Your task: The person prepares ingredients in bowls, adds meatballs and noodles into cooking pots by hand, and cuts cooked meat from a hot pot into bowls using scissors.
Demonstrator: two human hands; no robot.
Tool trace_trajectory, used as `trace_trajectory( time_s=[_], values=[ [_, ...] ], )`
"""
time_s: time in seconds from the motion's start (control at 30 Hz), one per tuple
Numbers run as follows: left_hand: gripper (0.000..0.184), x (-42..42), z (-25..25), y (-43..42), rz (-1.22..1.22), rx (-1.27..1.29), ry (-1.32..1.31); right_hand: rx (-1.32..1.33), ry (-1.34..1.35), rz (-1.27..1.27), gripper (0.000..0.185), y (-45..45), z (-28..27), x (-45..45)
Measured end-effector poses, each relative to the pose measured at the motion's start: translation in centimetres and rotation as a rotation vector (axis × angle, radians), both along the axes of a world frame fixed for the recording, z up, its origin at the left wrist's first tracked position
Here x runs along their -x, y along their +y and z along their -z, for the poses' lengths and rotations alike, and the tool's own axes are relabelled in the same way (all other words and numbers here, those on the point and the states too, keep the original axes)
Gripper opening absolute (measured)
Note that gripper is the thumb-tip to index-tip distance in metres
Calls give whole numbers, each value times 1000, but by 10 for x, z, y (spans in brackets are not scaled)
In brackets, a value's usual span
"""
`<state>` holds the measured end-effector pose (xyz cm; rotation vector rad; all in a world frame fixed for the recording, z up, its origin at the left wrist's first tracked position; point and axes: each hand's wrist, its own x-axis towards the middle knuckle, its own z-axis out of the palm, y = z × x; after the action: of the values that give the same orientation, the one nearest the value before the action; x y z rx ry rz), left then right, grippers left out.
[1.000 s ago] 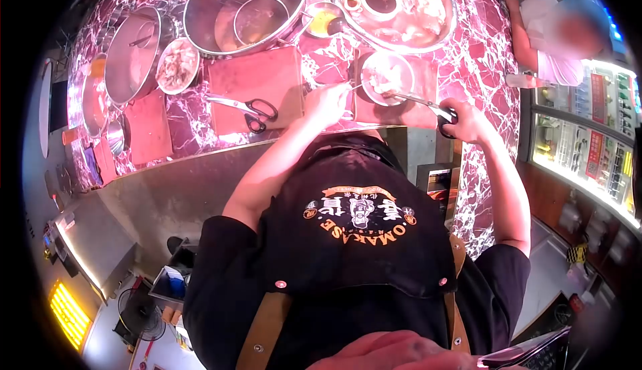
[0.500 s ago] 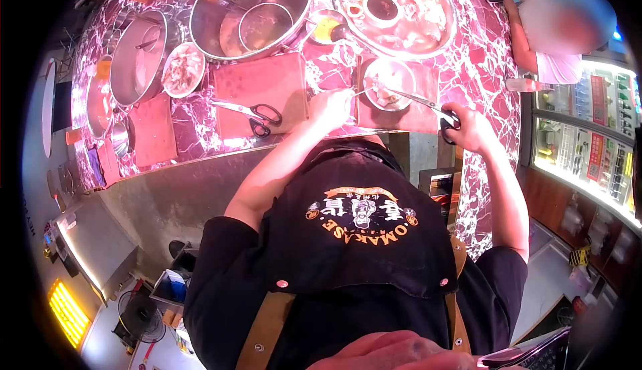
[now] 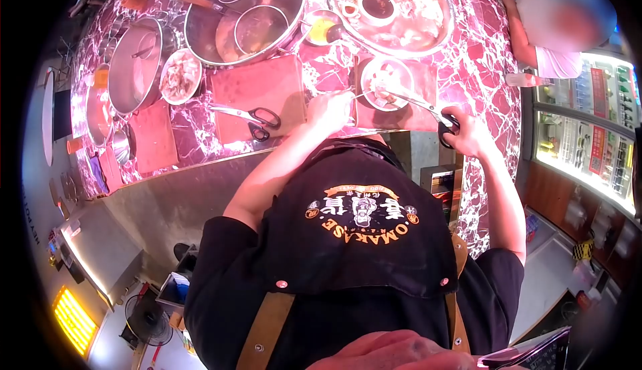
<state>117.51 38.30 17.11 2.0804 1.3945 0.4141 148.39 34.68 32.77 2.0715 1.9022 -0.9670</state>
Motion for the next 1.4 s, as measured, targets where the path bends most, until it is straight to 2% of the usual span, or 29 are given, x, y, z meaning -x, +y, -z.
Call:
trace_trajectory(
  time_s=[0.03,0.13,0.3,0.37,0.47,0.53,0.6,0.7,0.8,0.87,0.93,1.0,1.07,1.13,1.2,1.27,1.3,1.37,1.4],
  values=[
    [24,-1,-5,1,26,70,65,4,-2,2,50,-1,0,1],
    [23,-5,-8,1,76,48,-4,100,-5,28,52,8,19,10],
    [23,-6,-5,0,91,9,49,-1,33,-7,55,9,60,10],
    [23,-2,-6,-2,85,0,63,4,55,9,55,7,59,1],
    [23,17,-21,-5,34,-55,-13,-30,61,13,51,9,53,-5],
    [20,34,-43,-4,-47,25,-53,-78,46,27,49,9,52,-9],
    [20,43,-52,-2,-78,-22,-50,-37,82,5,48,9,69,-15],
    [22,47,-45,6,-249,146,-170,32,99,-35,45,17,74,-15],
    [23,42,-25,9,-329,181,-213,69,77,-82,40,24,60,-27],
    [23,38,-19,6,-369,222,-232,155,220,28,38,31,34,-38],
    [23,34,-11,9,-412,208,-257,178,210,68,39,40,13,-53],
    [23,26,-2,9,-430,143,-271,236,273,133,44,61,-8,-64],
    [24,19,11,14,-475,190,-252,108,432,163,46,87,7,-86],
    [23,10,14,25,-535,244,-321,-7,460,183,47,131,20,-95],
    [23,0,6,40,-576,187,-343,-186,371,106,47,189,56,-107],
    [22,-11,-8,72,-577,113,-315,-162,368,122,48,255,58,-93],
    [22,-17,-16,91,-565,48,-298,-215,320,24,48,293,73,-95],
    [19,-22,-21,149,-529,-44,-81,-277,216,-150,48,368,93,-93],
    [19,-25,-20,180,-524,-144,-115,-285,160,-227,47,402,92,-89]
  ],
)
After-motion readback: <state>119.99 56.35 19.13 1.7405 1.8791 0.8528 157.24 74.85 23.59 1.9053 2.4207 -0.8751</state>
